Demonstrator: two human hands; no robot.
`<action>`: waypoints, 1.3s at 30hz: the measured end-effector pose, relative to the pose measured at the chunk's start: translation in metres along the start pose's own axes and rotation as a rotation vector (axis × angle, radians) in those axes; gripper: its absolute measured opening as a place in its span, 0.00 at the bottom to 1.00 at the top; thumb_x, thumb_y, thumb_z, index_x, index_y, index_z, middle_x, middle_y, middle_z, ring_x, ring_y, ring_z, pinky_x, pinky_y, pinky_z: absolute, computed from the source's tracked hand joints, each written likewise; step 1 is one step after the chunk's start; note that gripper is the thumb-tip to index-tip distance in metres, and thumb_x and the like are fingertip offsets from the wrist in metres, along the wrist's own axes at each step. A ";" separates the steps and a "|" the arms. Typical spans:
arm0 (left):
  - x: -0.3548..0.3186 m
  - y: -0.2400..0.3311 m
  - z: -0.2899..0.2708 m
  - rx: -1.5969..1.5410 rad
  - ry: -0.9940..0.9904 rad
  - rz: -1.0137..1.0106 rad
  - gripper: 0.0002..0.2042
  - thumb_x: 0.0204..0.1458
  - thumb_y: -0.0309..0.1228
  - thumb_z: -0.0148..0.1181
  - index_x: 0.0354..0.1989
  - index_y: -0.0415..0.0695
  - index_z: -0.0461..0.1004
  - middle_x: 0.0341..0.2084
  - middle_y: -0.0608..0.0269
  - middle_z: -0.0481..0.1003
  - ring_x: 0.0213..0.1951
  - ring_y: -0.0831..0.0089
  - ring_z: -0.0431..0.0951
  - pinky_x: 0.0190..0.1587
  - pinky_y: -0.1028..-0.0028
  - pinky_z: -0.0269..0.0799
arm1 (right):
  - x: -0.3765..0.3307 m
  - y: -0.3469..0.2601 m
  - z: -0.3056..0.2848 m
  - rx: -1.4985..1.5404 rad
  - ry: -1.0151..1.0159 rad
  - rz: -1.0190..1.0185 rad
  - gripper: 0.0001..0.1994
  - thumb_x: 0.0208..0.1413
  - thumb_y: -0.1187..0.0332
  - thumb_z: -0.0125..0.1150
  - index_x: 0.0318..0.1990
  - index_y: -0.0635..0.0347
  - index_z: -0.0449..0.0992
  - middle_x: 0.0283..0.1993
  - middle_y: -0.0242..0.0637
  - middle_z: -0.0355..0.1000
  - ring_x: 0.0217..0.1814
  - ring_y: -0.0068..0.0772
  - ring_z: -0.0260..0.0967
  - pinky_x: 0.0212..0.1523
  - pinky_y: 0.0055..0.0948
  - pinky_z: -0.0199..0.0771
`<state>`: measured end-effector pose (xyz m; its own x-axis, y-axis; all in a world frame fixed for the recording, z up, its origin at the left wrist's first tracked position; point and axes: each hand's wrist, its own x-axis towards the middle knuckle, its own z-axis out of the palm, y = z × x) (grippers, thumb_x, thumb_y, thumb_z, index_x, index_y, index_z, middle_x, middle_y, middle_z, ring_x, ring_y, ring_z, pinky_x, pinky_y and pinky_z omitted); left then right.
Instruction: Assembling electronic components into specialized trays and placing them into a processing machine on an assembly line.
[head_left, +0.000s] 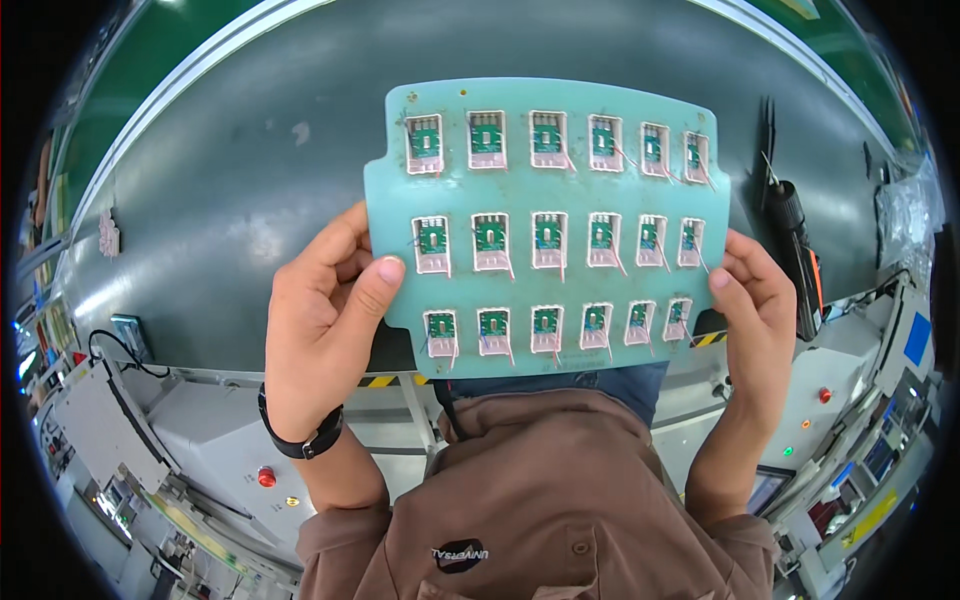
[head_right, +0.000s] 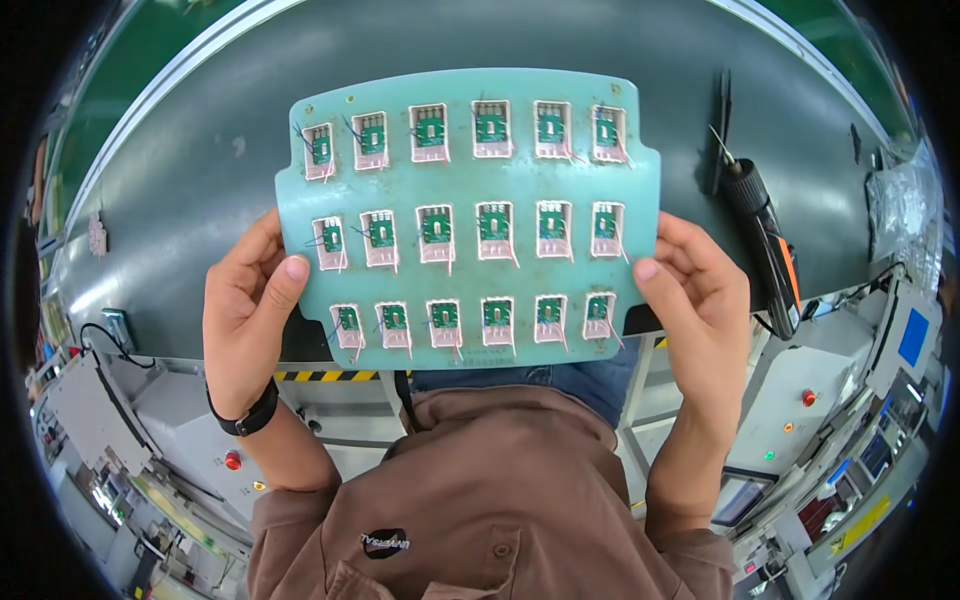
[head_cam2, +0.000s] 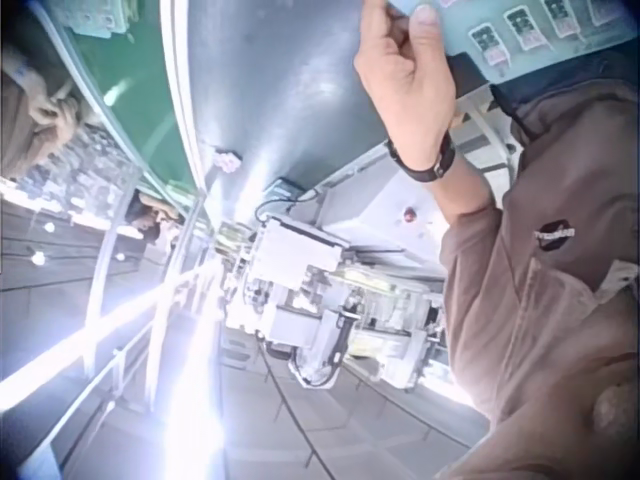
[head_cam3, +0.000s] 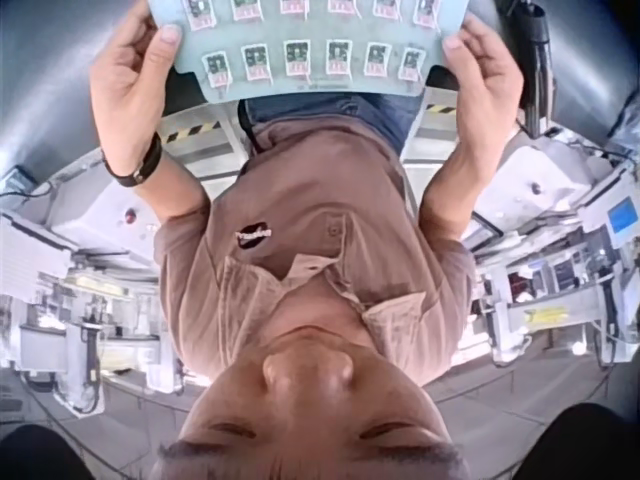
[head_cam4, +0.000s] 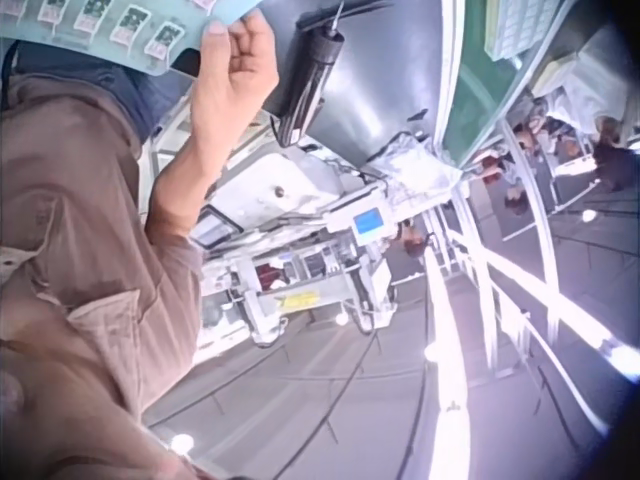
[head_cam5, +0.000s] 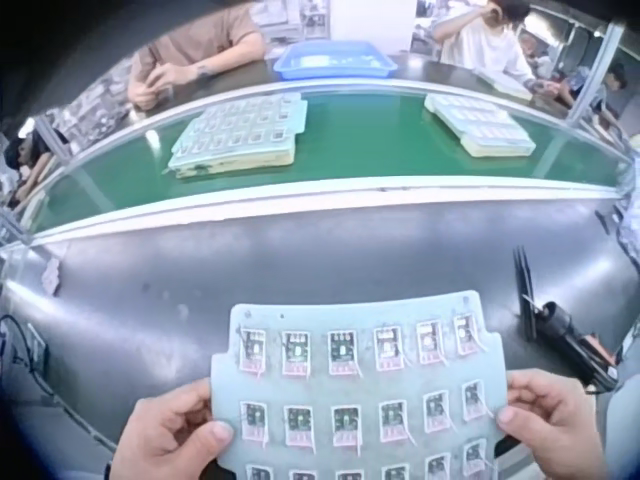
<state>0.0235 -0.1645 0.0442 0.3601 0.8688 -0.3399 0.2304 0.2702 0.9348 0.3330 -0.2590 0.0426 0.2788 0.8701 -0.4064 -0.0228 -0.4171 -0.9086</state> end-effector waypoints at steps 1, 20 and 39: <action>-0.002 -0.002 0.000 0.000 0.021 0.013 0.18 0.61 0.24 0.53 0.59 0.31 0.66 0.39 0.64 0.76 0.38 0.82 0.73 0.45 0.80 0.68 | 0.000 0.000 0.001 0.045 -0.026 -0.030 0.18 0.58 0.80 0.54 0.57 0.74 0.68 0.47 0.38 0.75 0.48 0.21 0.72 0.50 0.21 0.70; 0.006 0.032 -0.002 -0.015 -0.077 0.232 0.25 0.58 0.27 0.58 0.62 0.27 0.62 0.48 0.56 0.75 0.49 0.75 0.74 0.53 0.76 0.67 | -0.059 -0.033 0.005 0.252 0.120 -0.165 0.17 0.57 0.81 0.54 0.55 0.71 0.70 0.43 0.33 0.74 0.43 0.16 0.70 0.45 0.19 0.72; 0.063 0.139 -0.045 -0.021 -0.871 0.544 0.17 0.57 0.25 0.54 0.53 0.30 0.72 0.41 0.62 0.77 0.41 0.79 0.74 0.47 0.78 0.68 | -0.184 -0.075 0.126 0.152 0.842 -0.300 0.14 0.55 0.72 0.59 0.49 0.63 0.77 0.42 0.30 0.77 0.40 0.17 0.71 0.41 0.21 0.70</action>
<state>0.0379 -0.0536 0.1573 0.9440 0.2758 0.1812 -0.1725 -0.0559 0.9834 0.1624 -0.3549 0.1737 0.9022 0.4314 0.0001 0.0540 -0.1128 -0.9921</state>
